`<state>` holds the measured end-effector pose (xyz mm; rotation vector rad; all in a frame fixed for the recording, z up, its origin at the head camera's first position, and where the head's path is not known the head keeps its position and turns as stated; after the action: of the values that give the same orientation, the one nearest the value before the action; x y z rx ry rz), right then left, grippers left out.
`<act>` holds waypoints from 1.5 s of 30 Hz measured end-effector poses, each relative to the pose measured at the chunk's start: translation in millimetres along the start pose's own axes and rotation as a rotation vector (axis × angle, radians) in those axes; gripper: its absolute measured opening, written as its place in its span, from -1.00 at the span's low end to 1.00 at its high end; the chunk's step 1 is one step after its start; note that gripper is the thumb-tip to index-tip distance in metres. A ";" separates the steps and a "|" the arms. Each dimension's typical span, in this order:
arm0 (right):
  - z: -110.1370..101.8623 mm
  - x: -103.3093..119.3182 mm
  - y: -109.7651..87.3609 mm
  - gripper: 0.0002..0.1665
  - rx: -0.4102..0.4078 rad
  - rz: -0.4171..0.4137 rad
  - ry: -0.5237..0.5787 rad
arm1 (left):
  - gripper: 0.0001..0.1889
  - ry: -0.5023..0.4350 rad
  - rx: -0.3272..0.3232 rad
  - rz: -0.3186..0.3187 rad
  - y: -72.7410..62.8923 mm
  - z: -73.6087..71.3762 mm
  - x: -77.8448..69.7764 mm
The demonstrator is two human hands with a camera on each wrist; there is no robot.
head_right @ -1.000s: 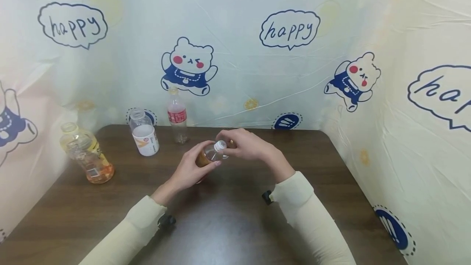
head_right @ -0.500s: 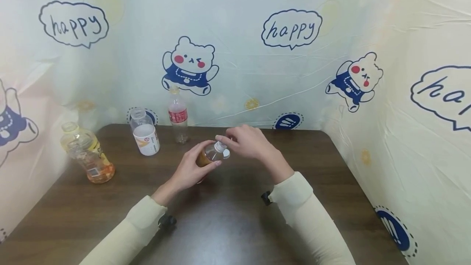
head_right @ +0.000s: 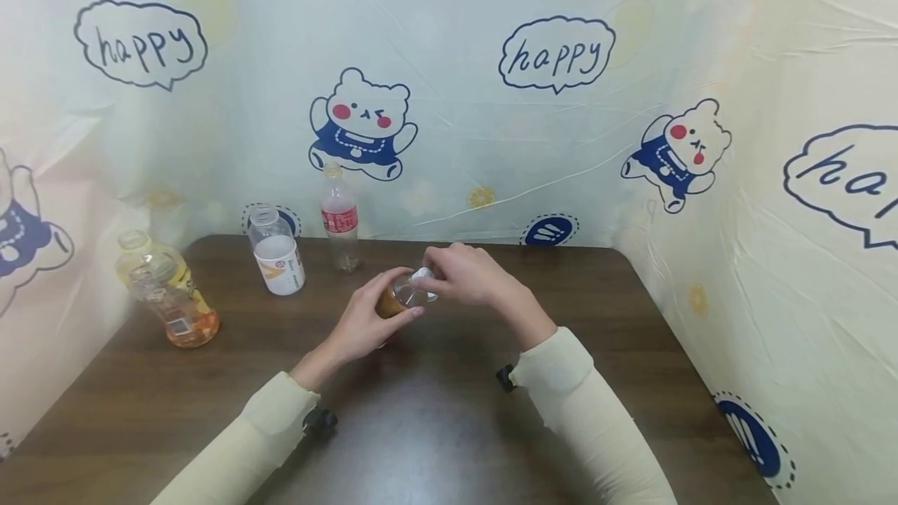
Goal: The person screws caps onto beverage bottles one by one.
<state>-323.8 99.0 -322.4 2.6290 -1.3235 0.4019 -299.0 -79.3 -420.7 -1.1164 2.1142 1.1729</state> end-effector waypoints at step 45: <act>-2.9 -0.2 0.9 -0.64 -0.103 -0.056 0.037 | -0.29 -0.055 -0.015 -0.029 -1.4 -2.3 2.9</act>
<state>-325.0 99.5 -319.7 2.5554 -1.2224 0.3619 -299.5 -82.9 -422.2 -1.1054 2.0446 1.1942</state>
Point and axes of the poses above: each hand's wrist, its own y-axis towards the middle knuckle, its own z-axis out of the palm, x = y × z, the point moved 4 cm from there along y, towards the middle knuckle, and after that the axes turned 7 degrees about z, right-handed, at the moved point
